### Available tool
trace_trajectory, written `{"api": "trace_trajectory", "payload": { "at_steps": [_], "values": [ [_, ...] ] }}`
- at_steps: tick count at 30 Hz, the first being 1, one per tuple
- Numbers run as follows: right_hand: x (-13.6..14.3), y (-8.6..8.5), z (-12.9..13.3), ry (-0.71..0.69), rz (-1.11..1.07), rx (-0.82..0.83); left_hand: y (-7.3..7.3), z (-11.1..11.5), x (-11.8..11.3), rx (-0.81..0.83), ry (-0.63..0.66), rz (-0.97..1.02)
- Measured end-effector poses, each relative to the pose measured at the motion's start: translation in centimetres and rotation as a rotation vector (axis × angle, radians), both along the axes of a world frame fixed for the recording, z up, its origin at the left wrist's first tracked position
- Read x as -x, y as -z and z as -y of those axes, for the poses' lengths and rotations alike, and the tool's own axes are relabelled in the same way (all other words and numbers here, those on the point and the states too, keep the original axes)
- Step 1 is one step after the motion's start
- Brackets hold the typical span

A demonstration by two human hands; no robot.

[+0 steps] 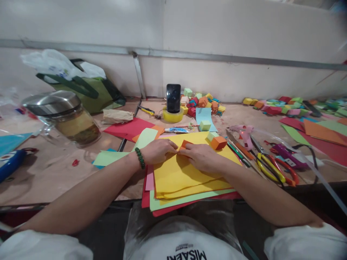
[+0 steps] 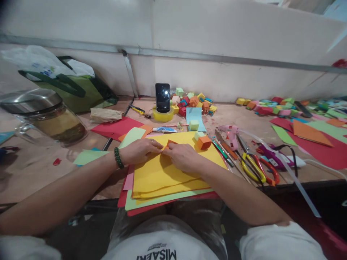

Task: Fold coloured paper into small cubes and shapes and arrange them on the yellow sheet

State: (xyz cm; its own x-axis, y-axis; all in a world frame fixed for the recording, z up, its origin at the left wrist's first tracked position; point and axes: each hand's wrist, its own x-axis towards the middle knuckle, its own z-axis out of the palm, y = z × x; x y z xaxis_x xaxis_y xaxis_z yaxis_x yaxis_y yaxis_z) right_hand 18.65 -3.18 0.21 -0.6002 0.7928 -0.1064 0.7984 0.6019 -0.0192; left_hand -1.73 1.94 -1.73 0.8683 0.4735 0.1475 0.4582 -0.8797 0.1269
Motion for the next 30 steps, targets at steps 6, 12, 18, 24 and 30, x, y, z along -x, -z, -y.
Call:
{"api": "trace_trajectory", "payload": {
  "at_steps": [6, 12, 18, 24, 30],
  "values": [
    [0.0, 0.4, 0.0, -0.038, -0.050, -0.012, 0.0, 0.8, -0.3, -0.047, -0.029, -0.053],
    [0.0, -0.1, -0.1, -0.022, -0.061, 0.016, 0.1, 0.7, -0.3, -0.085, 0.012, -0.077],
    [0.1, -0.1, -0.1, -0.039, 0.020, 0.026, 0.3, 1.1, -0.6, -0.123, 0.000, -0.096],
    [-1.0, -0.7, 0.8, 0.015, 0.014, 0.099, 0.5, 1.3, -0.8, -0.144, 0.005, -0.118],
    [-1.5, -2.6, 1.1, 0.048, 0.024, 0.205, 0.3, 1.3, -0.8, -0.136, -0.020, -0.121]
  ]
}}
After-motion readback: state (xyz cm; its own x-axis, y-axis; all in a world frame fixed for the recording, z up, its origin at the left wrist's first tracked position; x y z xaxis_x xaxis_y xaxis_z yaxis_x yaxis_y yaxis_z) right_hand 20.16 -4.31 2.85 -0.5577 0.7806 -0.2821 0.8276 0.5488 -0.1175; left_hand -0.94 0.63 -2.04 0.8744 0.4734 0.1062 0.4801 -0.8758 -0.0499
